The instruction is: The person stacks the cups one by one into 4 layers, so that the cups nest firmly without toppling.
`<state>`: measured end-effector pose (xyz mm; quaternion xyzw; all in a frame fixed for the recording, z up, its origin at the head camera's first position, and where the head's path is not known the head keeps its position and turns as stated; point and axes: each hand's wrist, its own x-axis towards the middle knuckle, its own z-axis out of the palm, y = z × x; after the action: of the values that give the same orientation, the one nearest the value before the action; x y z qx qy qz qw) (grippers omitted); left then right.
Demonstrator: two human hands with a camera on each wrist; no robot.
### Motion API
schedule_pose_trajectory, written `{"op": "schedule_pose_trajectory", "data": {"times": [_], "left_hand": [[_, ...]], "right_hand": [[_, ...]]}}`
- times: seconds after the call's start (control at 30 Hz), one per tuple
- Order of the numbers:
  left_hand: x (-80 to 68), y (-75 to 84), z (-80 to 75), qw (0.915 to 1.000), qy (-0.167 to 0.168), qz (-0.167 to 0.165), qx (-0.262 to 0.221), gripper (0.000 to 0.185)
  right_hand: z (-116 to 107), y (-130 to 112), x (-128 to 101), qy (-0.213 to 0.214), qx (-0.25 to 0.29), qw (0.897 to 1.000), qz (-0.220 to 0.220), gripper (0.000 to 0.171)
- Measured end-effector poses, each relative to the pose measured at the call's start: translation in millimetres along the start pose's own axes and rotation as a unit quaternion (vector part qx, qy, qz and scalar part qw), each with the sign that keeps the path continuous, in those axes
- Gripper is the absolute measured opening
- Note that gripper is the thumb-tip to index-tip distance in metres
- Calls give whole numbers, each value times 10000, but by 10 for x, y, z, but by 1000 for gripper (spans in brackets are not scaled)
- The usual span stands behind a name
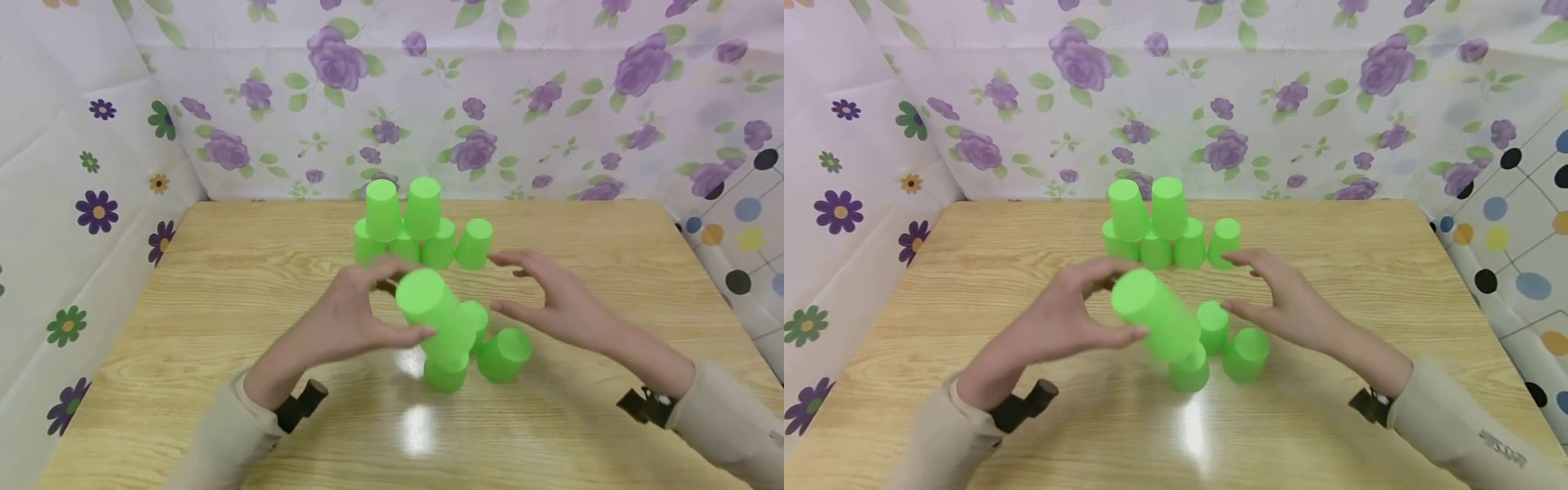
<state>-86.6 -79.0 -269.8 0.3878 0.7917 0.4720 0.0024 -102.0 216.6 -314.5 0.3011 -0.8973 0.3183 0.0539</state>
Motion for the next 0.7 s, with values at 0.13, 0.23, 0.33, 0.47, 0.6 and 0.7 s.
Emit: {"op": "schedule_pose_trajectory", "data": {"times": [0.13,0.23,0.33,0.47,0.6,0.7], "left_hand": [[227,-23,-121,9993,338,-182,18,54],[413,-89,-161,9982,520,-269,150,53],[582,-164,-173,9966,641,-378,349,55],[753,-234,-162,9944,755,-526,524,57],[901,-277,-168,9934,823,-488,640,56],[1029,-332,-183,9922,875,-612,649,55]], "right_hand": [[91,19,-251,-68,106,9999,99,63],[151,24,-392,-108,263,9995,137,66],[225,30,-510,-175,343,9991,184,67],[341,35,-657,-247,353,9979,493,67],[436,48,-757,-179,346,9962,780,66],[471,68,-796,-4,209,9961,863,62]]}}
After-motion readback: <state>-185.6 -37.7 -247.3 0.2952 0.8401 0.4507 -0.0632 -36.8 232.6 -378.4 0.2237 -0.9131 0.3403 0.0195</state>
